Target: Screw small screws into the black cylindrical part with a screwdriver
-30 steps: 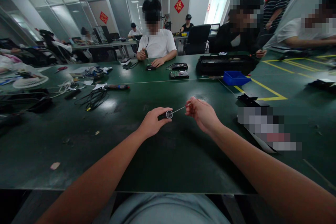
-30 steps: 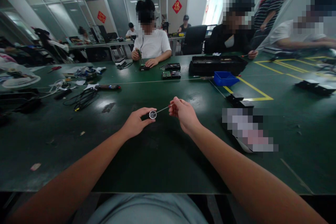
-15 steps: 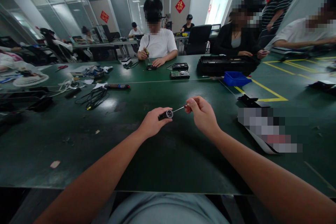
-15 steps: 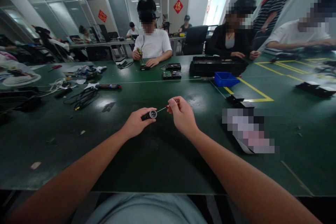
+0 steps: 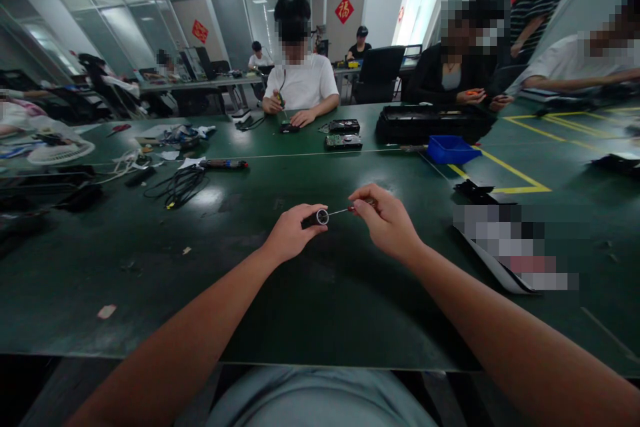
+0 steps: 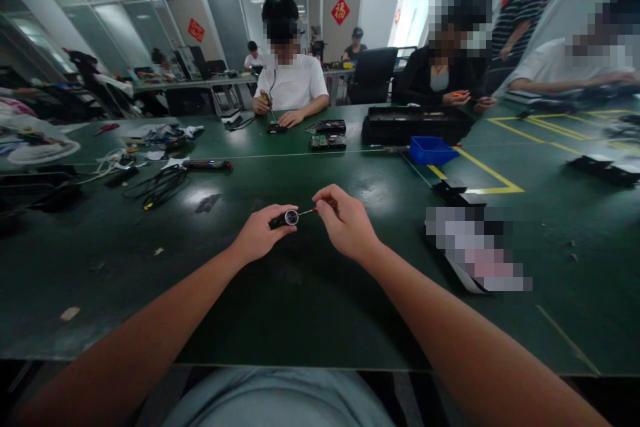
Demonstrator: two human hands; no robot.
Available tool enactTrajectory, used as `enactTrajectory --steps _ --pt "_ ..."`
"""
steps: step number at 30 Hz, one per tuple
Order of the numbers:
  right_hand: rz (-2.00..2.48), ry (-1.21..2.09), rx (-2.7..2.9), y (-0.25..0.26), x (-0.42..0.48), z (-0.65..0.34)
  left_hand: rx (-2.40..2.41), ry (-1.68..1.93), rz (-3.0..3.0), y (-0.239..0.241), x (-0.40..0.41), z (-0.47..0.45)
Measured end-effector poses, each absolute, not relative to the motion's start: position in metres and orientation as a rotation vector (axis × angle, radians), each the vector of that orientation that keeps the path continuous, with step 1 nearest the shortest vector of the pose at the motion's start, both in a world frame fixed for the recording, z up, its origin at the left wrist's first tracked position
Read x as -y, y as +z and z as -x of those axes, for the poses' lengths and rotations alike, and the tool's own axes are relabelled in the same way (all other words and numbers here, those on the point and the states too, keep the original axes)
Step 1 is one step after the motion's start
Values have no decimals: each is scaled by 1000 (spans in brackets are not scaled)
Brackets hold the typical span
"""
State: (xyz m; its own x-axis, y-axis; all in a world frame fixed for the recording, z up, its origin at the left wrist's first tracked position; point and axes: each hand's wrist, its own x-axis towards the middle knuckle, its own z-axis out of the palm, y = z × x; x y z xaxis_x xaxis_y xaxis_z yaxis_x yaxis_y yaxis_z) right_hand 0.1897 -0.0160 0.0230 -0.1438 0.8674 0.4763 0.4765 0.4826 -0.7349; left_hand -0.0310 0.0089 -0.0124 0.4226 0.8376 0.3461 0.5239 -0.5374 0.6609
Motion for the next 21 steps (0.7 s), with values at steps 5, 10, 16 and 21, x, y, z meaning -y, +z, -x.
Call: enactTrajectory --steps 5,10,16,21 --pt "1164 519 1825 25 17 -191 -1155 908 -2223 -13 -9 31" --pt "1306 457 1817 30 19 -187 -1154 918 -2232 -14 -10 32" --pt "1223 462 1889 29 20 -188 -1164 929 -2219 -15 -10 33" --pt "1260 493 1880 31 20 -188 -1155 922 -2220 -15 -10 33"
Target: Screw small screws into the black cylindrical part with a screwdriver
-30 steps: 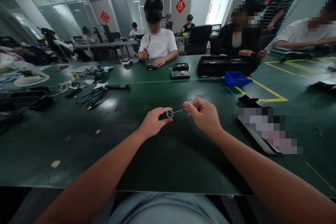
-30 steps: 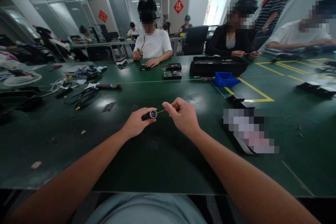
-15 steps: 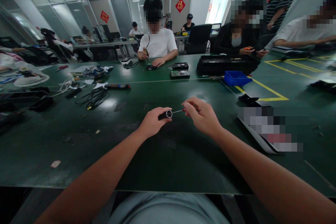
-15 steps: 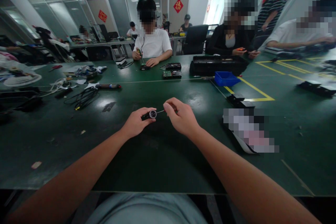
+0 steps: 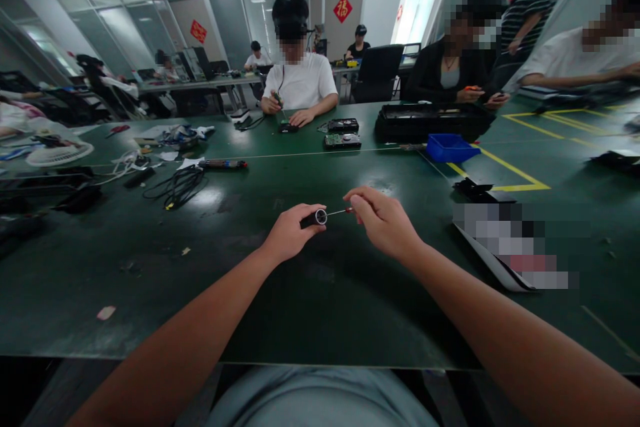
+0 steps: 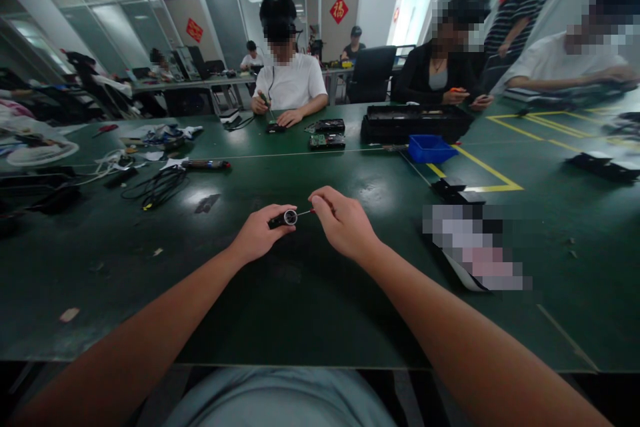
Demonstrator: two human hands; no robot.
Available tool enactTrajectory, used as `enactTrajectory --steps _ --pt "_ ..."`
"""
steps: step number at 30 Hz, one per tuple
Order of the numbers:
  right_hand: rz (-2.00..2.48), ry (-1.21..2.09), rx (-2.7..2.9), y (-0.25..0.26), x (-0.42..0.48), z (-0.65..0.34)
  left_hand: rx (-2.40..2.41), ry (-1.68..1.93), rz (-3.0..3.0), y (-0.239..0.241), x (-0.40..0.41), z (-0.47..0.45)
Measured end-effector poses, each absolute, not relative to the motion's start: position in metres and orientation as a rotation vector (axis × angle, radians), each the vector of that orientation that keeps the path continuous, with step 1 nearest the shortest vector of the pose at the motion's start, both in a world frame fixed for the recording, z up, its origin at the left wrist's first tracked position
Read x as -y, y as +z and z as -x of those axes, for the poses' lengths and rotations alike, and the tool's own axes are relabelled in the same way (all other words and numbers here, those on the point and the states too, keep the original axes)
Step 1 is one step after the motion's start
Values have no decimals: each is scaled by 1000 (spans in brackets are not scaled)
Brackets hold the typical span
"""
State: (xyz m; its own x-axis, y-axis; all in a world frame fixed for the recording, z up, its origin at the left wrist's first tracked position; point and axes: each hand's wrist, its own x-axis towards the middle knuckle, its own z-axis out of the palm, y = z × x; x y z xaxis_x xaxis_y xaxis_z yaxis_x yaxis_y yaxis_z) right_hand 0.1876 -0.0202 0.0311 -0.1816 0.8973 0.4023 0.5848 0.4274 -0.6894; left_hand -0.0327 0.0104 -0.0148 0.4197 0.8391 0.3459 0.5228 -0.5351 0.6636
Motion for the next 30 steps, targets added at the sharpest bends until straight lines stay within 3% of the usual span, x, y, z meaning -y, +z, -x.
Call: enactTrajectory --steps 21,30 --pt "1247 508 1756 26 21 -185 -1200 952 -2168 -14 -11 34" --pt "1090 834 1372 16 9 -180 -1117 938 -2215 -13 -10 32"
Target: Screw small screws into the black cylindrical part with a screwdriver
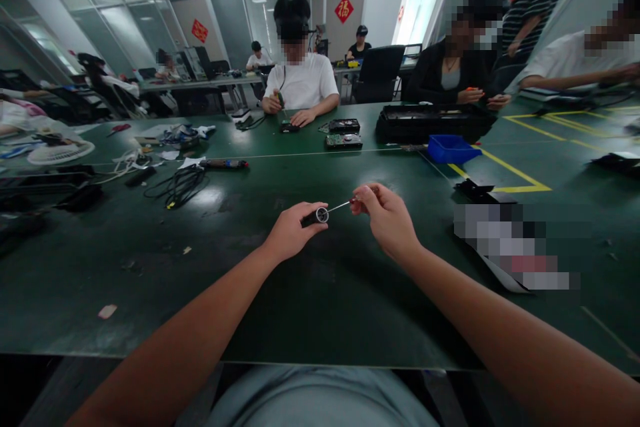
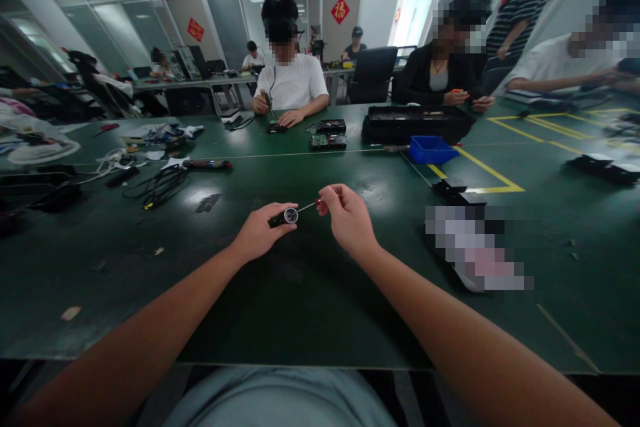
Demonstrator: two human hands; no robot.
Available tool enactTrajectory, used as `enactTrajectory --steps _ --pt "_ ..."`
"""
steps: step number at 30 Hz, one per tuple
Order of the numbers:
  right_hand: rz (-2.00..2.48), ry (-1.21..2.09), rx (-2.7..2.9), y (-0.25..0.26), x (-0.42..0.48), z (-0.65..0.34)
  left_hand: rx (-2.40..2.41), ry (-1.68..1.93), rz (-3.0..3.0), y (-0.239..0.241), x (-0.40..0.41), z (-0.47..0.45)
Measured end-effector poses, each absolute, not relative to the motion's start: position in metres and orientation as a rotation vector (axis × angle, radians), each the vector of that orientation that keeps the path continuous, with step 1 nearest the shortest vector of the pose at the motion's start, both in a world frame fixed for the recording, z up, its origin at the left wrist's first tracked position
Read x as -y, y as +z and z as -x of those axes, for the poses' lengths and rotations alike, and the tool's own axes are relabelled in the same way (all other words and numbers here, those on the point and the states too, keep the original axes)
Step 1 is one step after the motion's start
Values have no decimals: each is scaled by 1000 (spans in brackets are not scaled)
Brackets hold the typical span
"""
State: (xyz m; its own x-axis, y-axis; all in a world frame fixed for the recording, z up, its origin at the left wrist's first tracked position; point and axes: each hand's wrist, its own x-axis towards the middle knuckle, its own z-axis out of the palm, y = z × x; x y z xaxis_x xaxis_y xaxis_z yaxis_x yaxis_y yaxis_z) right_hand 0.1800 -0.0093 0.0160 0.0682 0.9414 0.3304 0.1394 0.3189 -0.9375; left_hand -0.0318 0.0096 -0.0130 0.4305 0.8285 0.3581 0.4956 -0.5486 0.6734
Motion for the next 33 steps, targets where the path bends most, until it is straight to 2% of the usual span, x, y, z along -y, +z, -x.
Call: enactTrajectory --steps 6,9,14,22,33 --pt "1198 1289 937 3 -10 -189 -1025 907 -2277 -11 -11 32" --pt "1177 1304 861 2 -12 -191 -1059 895 -2279 -11 -12 33" --pt "1157 1093 1027 5 -7 -187 -1085 874 -2304 -10 -11 32" --pt "1243 544 1534 17 11 -185 -1100 845 -2348 -12 -12 32" --pt "1232 273 1855 24 20 -184 -1156 791 -2349 -15 -13 32"
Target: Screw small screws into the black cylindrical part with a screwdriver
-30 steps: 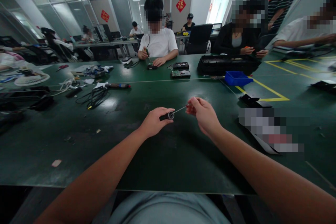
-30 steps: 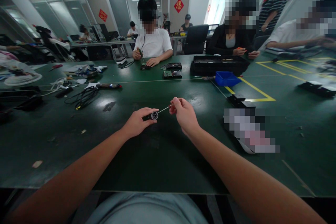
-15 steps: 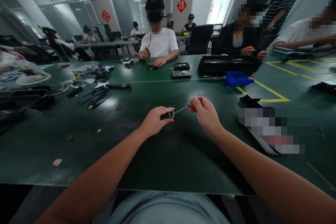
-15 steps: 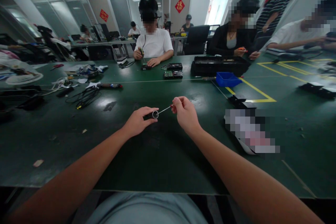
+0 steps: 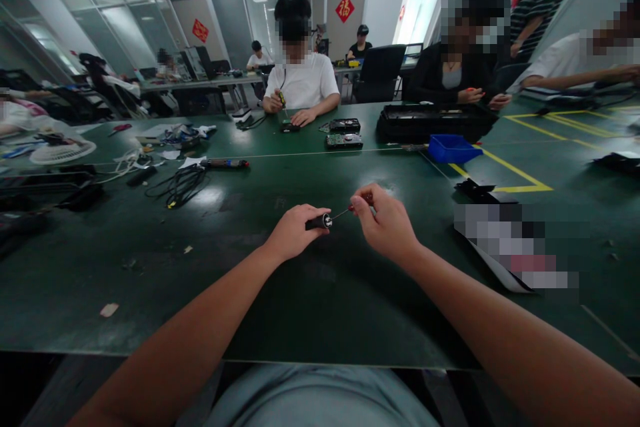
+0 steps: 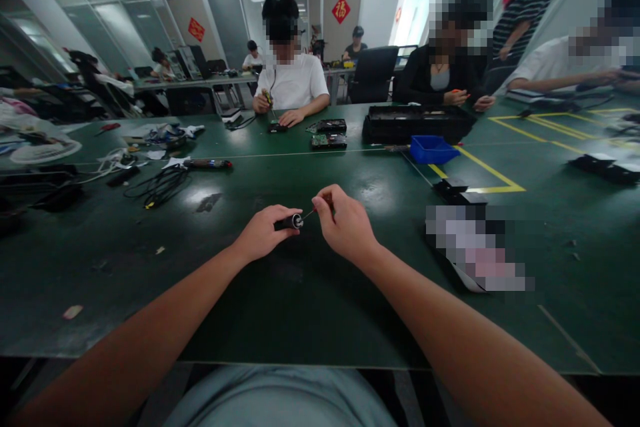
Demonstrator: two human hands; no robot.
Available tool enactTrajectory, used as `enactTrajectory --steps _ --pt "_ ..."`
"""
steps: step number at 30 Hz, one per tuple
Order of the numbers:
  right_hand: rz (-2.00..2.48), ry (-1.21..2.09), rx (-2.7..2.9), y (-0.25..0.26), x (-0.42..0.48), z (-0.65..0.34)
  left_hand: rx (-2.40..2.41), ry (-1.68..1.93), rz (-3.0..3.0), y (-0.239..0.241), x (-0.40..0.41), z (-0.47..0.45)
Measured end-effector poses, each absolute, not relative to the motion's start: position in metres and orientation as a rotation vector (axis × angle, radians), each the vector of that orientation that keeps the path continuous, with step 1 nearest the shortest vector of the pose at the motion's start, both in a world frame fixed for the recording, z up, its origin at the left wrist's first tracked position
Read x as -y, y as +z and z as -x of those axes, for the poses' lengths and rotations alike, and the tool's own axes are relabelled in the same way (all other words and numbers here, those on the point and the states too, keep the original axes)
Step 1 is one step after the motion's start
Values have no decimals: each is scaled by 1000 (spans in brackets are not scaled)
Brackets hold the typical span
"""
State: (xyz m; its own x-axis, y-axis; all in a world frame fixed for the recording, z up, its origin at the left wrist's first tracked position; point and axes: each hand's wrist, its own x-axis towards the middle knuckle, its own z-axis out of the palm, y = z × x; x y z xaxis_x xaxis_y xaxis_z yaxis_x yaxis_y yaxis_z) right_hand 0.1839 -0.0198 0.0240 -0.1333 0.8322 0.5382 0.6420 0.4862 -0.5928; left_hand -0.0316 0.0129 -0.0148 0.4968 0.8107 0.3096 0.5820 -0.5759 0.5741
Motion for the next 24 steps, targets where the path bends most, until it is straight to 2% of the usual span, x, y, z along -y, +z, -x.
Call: enactTrajectory --steps 11,24 --pt "1296 246 1839 22 16 -184 -1178 754 -2289 -15 -14 33" --pt "1329 257 1798 21 13 -186 -1250 898 -2029 -12 -11 32"
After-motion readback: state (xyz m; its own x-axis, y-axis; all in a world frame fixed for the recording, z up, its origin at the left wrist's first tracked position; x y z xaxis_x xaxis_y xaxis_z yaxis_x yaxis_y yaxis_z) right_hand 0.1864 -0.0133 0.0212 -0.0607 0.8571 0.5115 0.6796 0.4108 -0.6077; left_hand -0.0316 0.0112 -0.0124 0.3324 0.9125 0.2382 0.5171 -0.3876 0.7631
